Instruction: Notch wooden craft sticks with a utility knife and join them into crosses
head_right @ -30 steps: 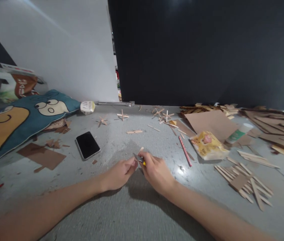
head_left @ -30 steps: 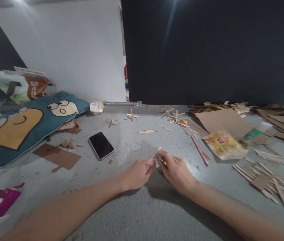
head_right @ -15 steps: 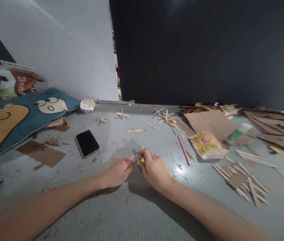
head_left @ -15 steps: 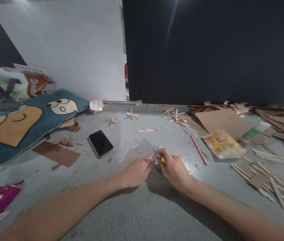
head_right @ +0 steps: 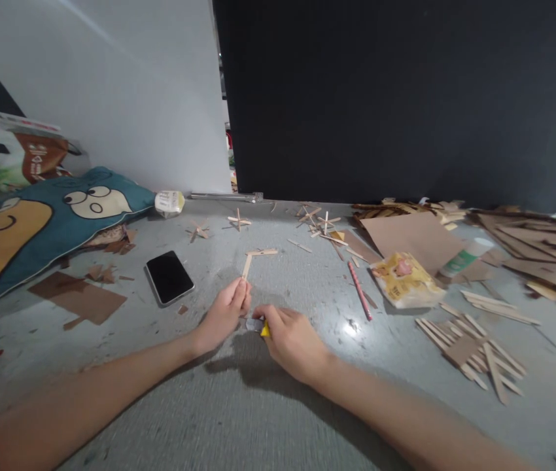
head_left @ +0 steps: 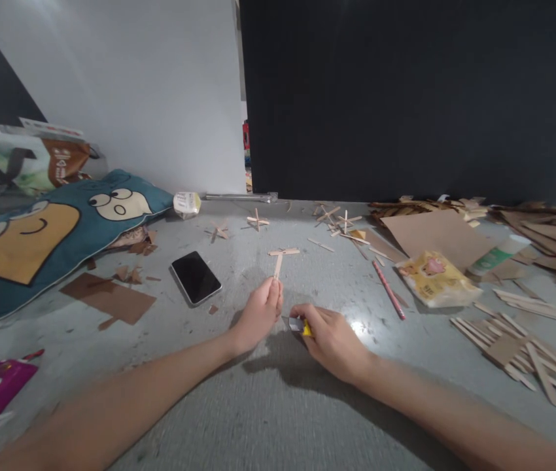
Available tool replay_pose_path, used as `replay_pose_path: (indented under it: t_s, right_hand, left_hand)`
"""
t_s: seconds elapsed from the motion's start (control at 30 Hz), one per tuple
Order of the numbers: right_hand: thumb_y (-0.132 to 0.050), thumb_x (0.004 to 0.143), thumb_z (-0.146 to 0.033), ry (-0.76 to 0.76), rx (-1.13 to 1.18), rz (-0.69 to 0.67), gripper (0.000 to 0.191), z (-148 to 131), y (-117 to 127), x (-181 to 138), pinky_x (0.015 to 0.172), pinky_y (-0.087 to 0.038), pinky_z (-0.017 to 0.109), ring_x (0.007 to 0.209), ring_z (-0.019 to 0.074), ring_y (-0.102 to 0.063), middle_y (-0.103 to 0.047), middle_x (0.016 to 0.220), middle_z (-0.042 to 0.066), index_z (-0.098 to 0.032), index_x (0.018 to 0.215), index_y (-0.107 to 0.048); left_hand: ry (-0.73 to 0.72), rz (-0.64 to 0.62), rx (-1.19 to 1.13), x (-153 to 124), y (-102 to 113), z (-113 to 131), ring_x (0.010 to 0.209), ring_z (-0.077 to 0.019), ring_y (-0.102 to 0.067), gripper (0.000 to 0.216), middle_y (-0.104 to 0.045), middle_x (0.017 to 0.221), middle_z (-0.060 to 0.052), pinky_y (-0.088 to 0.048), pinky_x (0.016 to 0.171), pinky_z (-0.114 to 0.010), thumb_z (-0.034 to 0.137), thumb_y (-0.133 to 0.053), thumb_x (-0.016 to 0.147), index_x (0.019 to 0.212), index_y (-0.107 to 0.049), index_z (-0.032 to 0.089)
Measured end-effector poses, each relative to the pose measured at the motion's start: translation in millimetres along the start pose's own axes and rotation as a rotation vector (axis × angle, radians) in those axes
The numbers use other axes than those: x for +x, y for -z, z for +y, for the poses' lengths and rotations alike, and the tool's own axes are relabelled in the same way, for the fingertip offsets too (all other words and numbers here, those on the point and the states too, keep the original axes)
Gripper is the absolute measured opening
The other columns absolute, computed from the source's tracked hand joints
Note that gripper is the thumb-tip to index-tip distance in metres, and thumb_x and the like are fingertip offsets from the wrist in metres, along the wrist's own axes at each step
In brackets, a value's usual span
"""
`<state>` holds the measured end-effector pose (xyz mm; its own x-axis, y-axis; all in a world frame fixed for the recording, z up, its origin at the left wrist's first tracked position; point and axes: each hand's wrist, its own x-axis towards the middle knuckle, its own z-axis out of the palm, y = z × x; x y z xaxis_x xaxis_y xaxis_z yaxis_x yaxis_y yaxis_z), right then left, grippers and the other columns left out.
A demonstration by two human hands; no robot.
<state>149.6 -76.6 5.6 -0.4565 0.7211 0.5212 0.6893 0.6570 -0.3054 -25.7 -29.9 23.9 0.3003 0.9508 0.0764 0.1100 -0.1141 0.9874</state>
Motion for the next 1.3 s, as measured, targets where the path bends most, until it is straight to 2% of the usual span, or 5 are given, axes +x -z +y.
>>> replay_pose_path:
  t_s: [0.37,0.57,0.87,1.07,1.3]
  right_hand:
    - [-0.049,0.102,-0.039,-0.285,-0.036,0.157,0.026,32.9,13.1,15.0,0.064,-0.049,0.026,0.071,0.0192,-0.072,-0.075,0.085,0.005,-0.023,0.112,-0.066]
    - [-0.047,0.101,-0.043,-0.380,0.026,0.142,0.031,25.4,11.3,14.4,0.055,-0.041,0.026,0.057,0.0179,-0.064,-0.068,0.065,0.002,-0.022,0.087,-0.065]
    - [-0.045,0.099,-0.047,-0.456,0.301,0.074,0.026,-5.8,22.1,19.6,0.049,-0.034,0.025,0.047,0.0149,-0.051,-0.055,0.059,-0.004,-0.023,0.098,-0.055]
    - [-0.035,0.103,-0.044,-0.445,0.344,0.029,0.020,-15.1,30.6,17.6,0.050,-0.038,0.025,0.049,0.0151,-0.055,-0.058,0.066,-0.003,-0.024,0.101,-0.038]
    - [-0.033,0.105,-0.037,-0.437,0.337,-0.132,0.026,-16.4,32.3,19.2,0.047,-0.035,0.023,0.041,0.0116,-0.051,-0.061,0.061,-0.003,-0.022,0.103,-0.055]
  left_hand:
    - [-0.012,-0.227,0.195,-3.3,5.9,-2.9,0.049,-0.0099,-0.031,0.049,-0.037,0.056,0.006,-0.022,0.049,-0.024,0.057,-0.045,0.099,0.094,-0.071,0.015]
    - [-0.008,-0.118,-0.002,-2.7,2.6,5.4,0.047,-0.0102,-0.039,0.042,-0.042,0.053,0.007,-0.034,0.051,-0.024,0.058,-0.058,0.093,0.089,-0.065,0.017]
    - [-0.175,-0.047,0.110,-6.2,-2.0,5.1,0.086,-0.0188,-0.064,0.040,-0.070,0.105,-0.010,-0.051,0.076,-0.031,0.055,-0.052,0.098,0.098,-0.067,0.018]
    - [0.002,-0.059,-0.022,-0.2,-3.5,-2.6,0.058,-0.0130,-0.058,0.032,-0.063,0.082,-0.001,-0.046,0.057,-0.028,0.050,-0.034,0.105,0.096,-0.045,0.021]
    - [-0.080,-0.101,0.272,-4.2,-0.7,7.9,0.064,-0.0140,-0.049,0.029,-0.051,0.071,0.002,-0.041,0.066,-0.029,0.032,-0.030,0.105,0.083,-0.045,0.022]
